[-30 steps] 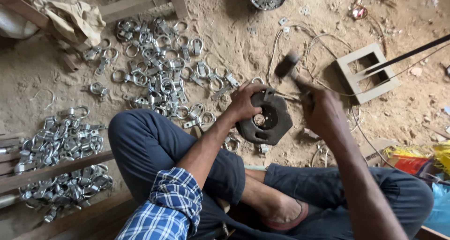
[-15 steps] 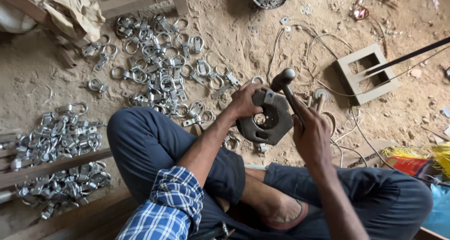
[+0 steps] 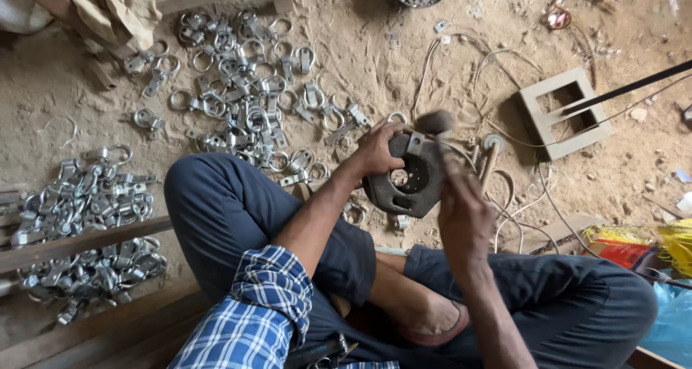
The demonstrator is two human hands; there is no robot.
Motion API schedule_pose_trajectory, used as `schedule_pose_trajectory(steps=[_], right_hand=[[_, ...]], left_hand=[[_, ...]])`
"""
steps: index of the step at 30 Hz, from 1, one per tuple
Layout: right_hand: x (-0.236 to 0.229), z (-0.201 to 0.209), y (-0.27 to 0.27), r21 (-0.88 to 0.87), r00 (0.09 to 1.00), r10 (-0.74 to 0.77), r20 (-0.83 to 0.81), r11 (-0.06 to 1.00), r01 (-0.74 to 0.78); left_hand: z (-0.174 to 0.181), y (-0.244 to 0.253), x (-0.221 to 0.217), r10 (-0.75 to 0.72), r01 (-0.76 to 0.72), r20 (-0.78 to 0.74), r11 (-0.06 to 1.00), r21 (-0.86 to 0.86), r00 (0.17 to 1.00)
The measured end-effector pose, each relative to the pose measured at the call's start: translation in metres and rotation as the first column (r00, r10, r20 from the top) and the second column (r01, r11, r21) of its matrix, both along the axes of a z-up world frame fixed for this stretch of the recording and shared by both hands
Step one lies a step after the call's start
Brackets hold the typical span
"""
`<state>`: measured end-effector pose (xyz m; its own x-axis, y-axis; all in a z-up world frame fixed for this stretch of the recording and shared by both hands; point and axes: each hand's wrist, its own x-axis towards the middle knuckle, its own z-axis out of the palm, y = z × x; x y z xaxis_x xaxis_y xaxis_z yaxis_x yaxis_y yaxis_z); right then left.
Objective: The person sits on the ground and uses a hammer to strike a metal piece placed on a hexagonal anvil. They repeatedly pick up metal parts, position them on the anvil, and strike them to shape them. The person also uses a long metal rod to adjust the position of the metal piece on the anvil.
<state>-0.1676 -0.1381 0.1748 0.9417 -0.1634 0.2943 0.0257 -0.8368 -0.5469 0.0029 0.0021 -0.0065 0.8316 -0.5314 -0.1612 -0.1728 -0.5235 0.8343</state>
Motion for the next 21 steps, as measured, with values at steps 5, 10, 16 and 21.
schedule_pose_trajectory(steps=[5, 10, 16, 21], right_hand=[[-0.002, -0.001, 0.010, -0.136, 0.996, 0.087, -0.017, 0.987, -0.089], [-0.024, 0.013, 0.005, 0.109, 0.985, -0.039, -0.166, 0.992, 0.058], [-0.071, 0.001, -0.009, 0.670, 0.934, -0.115, -0.339, 0.667, 0.326], [-0.098, -0.019, -0.021, 0.702, 0.867, -0.144, -0.476, 0.531, 0.474]], left_hand=[[-0.012, -0.004, 0.015, -0.003, 0.003, 0.118, 1.000, 0.002, 0.993], [0.001, -0.004, 0.002, -0.024, 0.009, -0.125, 0.994, -0.112, 0.992], [0.012, -0.016, 0.019, -0.105, 0.081, -0.082, 0.964, -0.254, 0.991], [0.032, -0.011, 0.024, 0.035, -0.271, -0.351, 0.707, -0.653, 0.936]])
